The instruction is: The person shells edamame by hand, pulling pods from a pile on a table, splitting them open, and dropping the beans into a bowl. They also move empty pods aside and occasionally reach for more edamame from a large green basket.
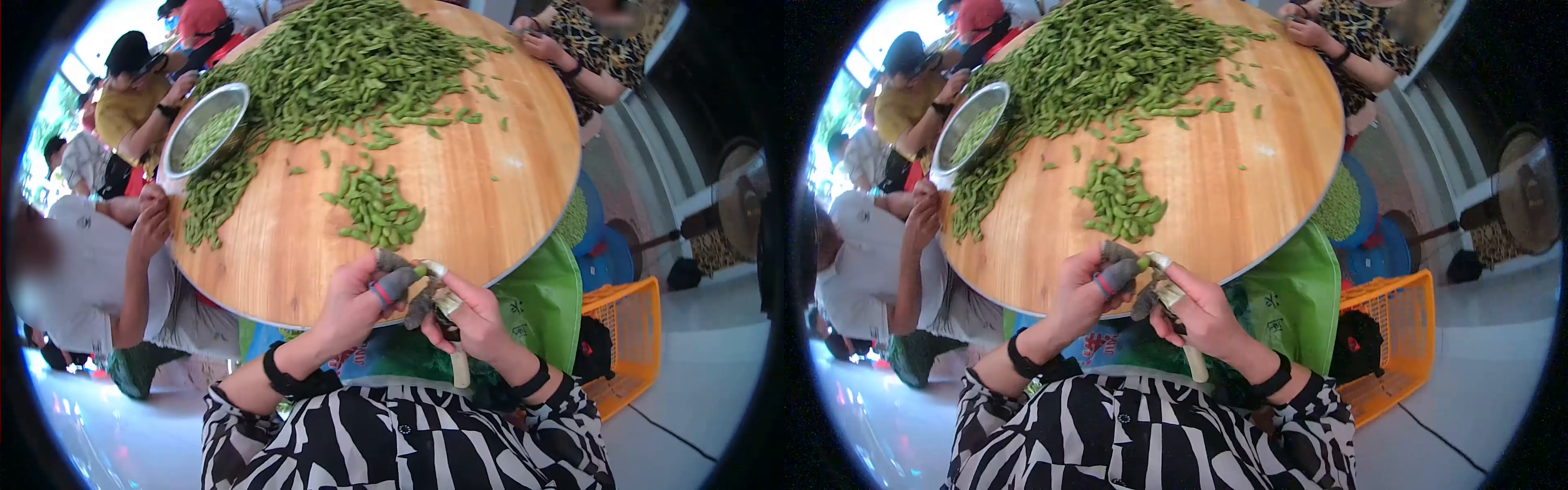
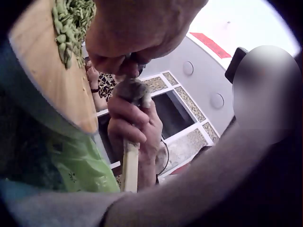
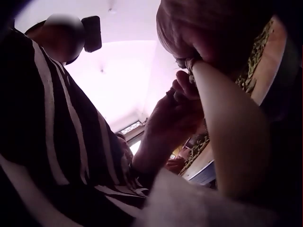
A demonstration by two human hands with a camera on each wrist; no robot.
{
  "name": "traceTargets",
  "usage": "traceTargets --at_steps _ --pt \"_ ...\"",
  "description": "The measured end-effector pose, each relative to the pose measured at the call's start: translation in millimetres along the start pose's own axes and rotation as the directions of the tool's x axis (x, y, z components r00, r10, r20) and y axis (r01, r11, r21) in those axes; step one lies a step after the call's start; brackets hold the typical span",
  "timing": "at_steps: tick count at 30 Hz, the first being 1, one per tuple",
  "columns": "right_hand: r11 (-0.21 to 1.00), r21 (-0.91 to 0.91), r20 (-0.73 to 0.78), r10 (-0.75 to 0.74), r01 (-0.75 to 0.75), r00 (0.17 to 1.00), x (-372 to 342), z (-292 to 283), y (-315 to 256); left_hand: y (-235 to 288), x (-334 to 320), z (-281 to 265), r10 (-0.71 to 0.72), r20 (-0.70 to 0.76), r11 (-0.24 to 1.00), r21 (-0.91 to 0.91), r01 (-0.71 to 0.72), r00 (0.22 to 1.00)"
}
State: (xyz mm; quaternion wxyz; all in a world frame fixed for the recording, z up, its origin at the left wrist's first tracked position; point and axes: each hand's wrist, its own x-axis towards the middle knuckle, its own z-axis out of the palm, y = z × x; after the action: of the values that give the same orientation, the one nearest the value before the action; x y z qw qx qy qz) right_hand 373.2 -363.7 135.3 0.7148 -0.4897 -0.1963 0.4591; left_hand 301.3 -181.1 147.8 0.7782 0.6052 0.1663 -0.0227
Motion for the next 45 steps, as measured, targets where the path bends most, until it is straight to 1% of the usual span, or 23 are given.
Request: traceTargets --at_steps 2,4,6,9,16,18,22,24,25,27,28,30,31,32,33,34,35,36,37,39,41,43,45 --pt "0.999 -0.033 0.012 -0.015 0.015 1.0 -1 -1 3 -8 0 5 0.009 -0.04 0.998 -0.056 -0.012 0.999" --pt "0.999 0.012 -0.049 -0.052 0.053 0.997 -2 -2 9 -16 2 7 0.016 -0.07 0.994 -0.111 -0.024 0.997" --pt "0.999 0.009 -0.049 -0.045 0.046 0.998 -2 0 7 -20 5 7 0.031 -0.003 0.989 -0.142 -0.031 1.0" --pt "0.998 -0.005 -0.04 -0.061 0.061 0.997 -2 0 7 -17 2 9 0.075 0.013 0.987 -0.145 -0.072 0.997" --pt "0.98 0.193 -0.009 -0.045 0.046 0.999 1 4 3 -24 3 11 0.148 -0.032 0.977 -0.148 -0.152 0.988" --pt "0.971 0.235 -0.005 -0.035 0.035 0.999 1 6 3 -31 5 12 0.32 -0.069 0.942 -0.078 -0.325 0.945" --pt "0.987 0.147 -0.048 -0.061 0.068 0.997 3 7 4 -31 4 6 0.382 -0.027 0.924 -0.008 -0.382 0.924" --pt "0.99 0.119 -0.059 -0.071 0.078 0.996 2 7 5 -24 2 1 0.157 0.013 0.977 -0.145 -0.153 0.988" --pt "0.986 0.156 -0.056 -0.056 0.064 0.997 1 6 7 -26 3 -3 0.156 0.013 0.977 -0.146 -0.152 0.988" --pt "0.98 0.19 -0.049 -0.044 0.052 0.998 2 4 7 -31 7 -10 0.086 0.268 0.819 -0.568 0.086 0.96" --pt "0.978 0.202 -0.025 -0.042 0.046 0.999 2 4 7 -30 8 -12 0.087 0.269 0.819 -0.568 0.085 0.959" --pt "0.976 0.215 -0.002 -0.04 0.039 0.999 2 2 9 -27 10 -14 0.0 0.391 0.722 -0.637 0.271 0.92" --pt "0.973 0.228 -0.021 -0.027 0.031 0.999 2 1 10 -25 9 -12 0.001 0.39 0.722 -0.637 0.269 0.921" --pt "0.97 0.24 -0.037 -0.015 0.024 0.999 3 0 10 -24 10 -9 0.073 0.249 0.896 -0.441 0.046 0.966" --pt "0.97 0.241 -0.033 -0.014 0.022 0.999 4 -1 9 -23 10 -7 0.182 0.128 0.972 -0.177 -0.158 0.975" --pt "0.969 0.248 -0.018 0.008 -0.004 1.0 3 -2 8 -20 11 -11 0.18 0.126 0.972 -0.175 -0.157 0.976" --pt "0.967 0.255 -0.005 0.03 -0.027 1.0 2 -3 8 -16 14 -18 0.477 0.195 0.842 0.179 -0.509 0.857" --pt "0.966 0.257 -0.007 0.031 -0.028 0.999 2 -2 10 -13 14 -22 0.667 0.363 0.48 0.457 -0.748 0.65" --pt "0.962 0.27 -0.015 0.054 -0.048 0.998 4 0 12 -9 9 -24 0.666 0.362 0.482 0.458 -0.747 0.652" --pt "0.956 0.284 -0.015 0.077 -0.069 0.997 6 0 15 2 0 -25 0.569 0.504 0.189 0.69 -0.699 0.65" --pt "0.936 0.345 0.031 0.066 -0.073 0.997 6 -2 19 3 -3 -26 0.564 0.502 0.18 0.7 -0.691 0.656" --pt "0.937 0.34 0.001 0.085 -0.08 0.996 5 1 17 -1 -3 -26 0.557 0.504 0.174 0.706 -0.686 0.66" --pt "0.941 0.329 -0.032 0.095 -0.08 0.995 5 0 16 -8 6 -24 0.637 0.412 0.399 0.548 -0.736 0.652"
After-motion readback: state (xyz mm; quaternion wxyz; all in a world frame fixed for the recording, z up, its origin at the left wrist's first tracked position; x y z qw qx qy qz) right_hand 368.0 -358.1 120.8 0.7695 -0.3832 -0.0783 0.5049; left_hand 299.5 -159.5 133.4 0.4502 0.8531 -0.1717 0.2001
